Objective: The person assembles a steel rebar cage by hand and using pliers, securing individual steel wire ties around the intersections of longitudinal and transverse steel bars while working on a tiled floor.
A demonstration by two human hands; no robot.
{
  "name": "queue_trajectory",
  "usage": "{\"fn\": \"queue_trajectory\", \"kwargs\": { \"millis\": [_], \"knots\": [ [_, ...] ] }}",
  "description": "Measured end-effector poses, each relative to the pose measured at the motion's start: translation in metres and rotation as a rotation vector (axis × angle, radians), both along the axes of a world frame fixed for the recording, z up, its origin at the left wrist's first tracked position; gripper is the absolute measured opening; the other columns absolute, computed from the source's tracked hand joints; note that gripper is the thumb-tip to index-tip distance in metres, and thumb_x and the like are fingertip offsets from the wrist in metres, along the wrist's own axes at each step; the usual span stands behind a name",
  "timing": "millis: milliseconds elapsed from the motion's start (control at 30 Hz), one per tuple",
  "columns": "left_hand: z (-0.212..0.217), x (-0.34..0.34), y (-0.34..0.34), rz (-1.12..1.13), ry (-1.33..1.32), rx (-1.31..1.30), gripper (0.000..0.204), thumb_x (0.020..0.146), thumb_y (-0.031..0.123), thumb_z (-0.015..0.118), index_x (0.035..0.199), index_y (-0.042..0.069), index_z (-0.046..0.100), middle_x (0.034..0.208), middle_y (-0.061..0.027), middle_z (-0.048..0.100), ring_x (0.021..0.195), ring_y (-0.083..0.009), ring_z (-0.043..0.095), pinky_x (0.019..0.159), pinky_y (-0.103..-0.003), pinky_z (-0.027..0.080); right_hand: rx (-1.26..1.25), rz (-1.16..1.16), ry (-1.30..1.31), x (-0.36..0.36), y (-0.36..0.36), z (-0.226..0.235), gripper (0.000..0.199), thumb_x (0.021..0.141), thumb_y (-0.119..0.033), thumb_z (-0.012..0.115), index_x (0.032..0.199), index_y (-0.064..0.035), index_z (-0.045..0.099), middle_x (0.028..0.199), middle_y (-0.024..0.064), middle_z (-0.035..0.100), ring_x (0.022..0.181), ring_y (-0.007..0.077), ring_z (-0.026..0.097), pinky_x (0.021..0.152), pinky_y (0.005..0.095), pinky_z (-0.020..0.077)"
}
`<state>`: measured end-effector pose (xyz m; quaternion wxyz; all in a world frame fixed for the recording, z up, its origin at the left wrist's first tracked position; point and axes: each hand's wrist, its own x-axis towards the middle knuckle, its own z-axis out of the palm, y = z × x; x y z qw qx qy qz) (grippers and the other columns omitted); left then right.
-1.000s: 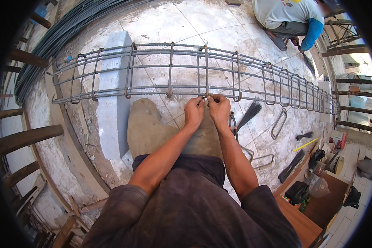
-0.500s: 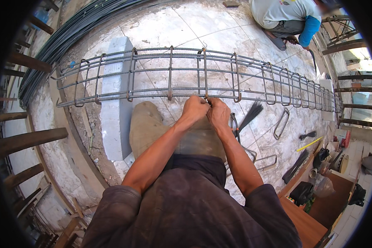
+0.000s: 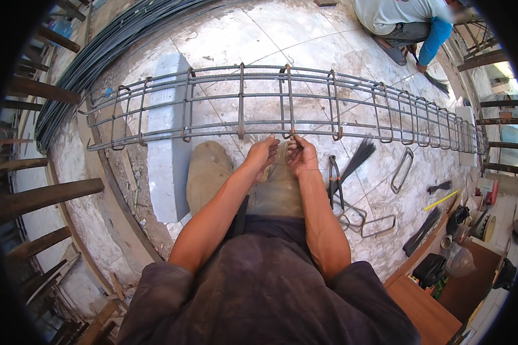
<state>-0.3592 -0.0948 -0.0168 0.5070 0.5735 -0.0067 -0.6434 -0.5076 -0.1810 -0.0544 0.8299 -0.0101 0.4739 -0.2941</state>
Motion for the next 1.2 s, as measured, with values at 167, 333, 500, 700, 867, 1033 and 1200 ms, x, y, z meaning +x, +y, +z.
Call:
{"fn": "queue_trajectory", "kwargs": {
  "millis": [167, 333, 500, 700, 867, 1033, 1200],
  "knots": [
    [-0.047, -0.004, -0.027, -0.199, 0.338, -0.148, 0.037, 0.110, 0.039, 0.050, 0.131, 0.010, 0.062, 0.121, -0.0043, 0.070, 0.106, -0.0158, 0.064, 0.094, -0.035, 0.051, 0.077, -0.041, -0.335, 0.004, 0.010, -0.004, 0.014, 0.102, -0.024, 0.065, 0.099, -0.0106, 0.067, 0.077, -0.0053, 0.065, 0.062, 0.0057, 0.060, 0.052, 0.0207, 0.0493],
    [-0.047, -0.034, -0.024, -0.165, 0.736, -0.398, 0.025, 0.109, 0.033, 0.055, 0.120, 0.011, 0.062, 0.115, -0.0044, 0.069, 0.096, -0.0167, 0.067, 0.088, -0.035, 0.057, -0.108, 0.158, -0.158, -0.051, 0.026, 0.025, 0.020, 0.100, -0.026, 0.071, 0.113, -0.0108, 0.069, 0.090, -0.0026, 0.071, 0.075, 0.0085, 0.068, 0.057, 0.0219, 0.0536],
    [-0.047, -0.048, -0.029, 0.097, 0.544, -0.186, 0.022, 0.104, 0.029, 0.066, 0.114, 0.009, 0.065, 0.096, -0.0038, 0.067, 0.091, -0.0151, 0.068, 0.084, -0.032, 0.059, -0.250, 0.300, 0.317, -0.140, 0.047, 0.075, 0.046, 0.095, -0.031, 0.078, 0.126, 0.0018, 0.066, 0.101, 0.0091, 0.075, 0.083, 0.0162, 0.072, 0.067, 0.0273, 0.0579],
    [-0.051, -0.015, -0.037, -0.214, -0.007, -0.128, 0.025, 0.097, 0.023, 0.075, 0.110, 0.002, 0.074, 0.083, -0.0006, 0.065, 0.072, -0.0124, 0.065, 0.064, -0.031, 0.052, -0.825, 0.678, 1.167, -0.237, 0.073, -0.023, 0.119, 0.065, -0.043, 0.098, 0.155, 0.0029, 0.036, 0.136, 0.0253, 0.059, 0.126, 0.0412, 0.058, 0.107, 0.0489, 0.0486],
    [-0.014, -0.039, -0.039, -0.217, -0.866, -0.080, 0.030, 0.087, 0.025, 0.077, 0.095, -0.004, 0.080, 0.077, -0.0157, 0.076, 0.068, -0.0277, 0.071, 0.068, -0.042, 0.055, -0.549, 0.897, 1.632, -0.201, 0.083, -0.024, 0.113, 0.068, -0.051, 0.091, 0.153, 0.0023, 0.038, 0.141, 0.0268, 0.054, 0.131, 0.0443, 0.053, 0.104, 0.0542, 0.0490],
    [0.006, -0.045, -0.042, -0.471, -1.352, -0.176, 0.026, 0.090, 0.022, 0.070, 0.089, -0.002, 0.078, 0.083, -0.0277, 0.070, 0.079, -0.0463, 0.070, 0.074, -0.053, 0.055, -0.640, 0.883, 1.769, -0.189, 0.092, -0.049, 0.089, 0.081, -0.045, 0.082, 0.145, 0.0002, 0.041, 0.131, 0.0238, 0.058, 0.119, 0.0408, 0.061, 0.094, 0.0534, 0.0536],
    [0.006, -0.045, -0.038, -0.468, -1.392, -0.227, 0.026, 0.089, 0.024, 0.071, 0.091, -0.001, 0.078, 0.081, -0.0286, 0.068, 0.076, -0.0455, 0.069, 0.073, -0.050, 0.054, -0.665, 0.872, 1.748, -0.190, 0.087, -0.066, 0.052, 0.092, -0.032, 0.070, 0.125, 0.0029, 0.050, 0.109, 0.0247, 0.066, 0.096, 0.0434, 0.070, 0.084, 0.0533, 0.0578]
  ]
}}
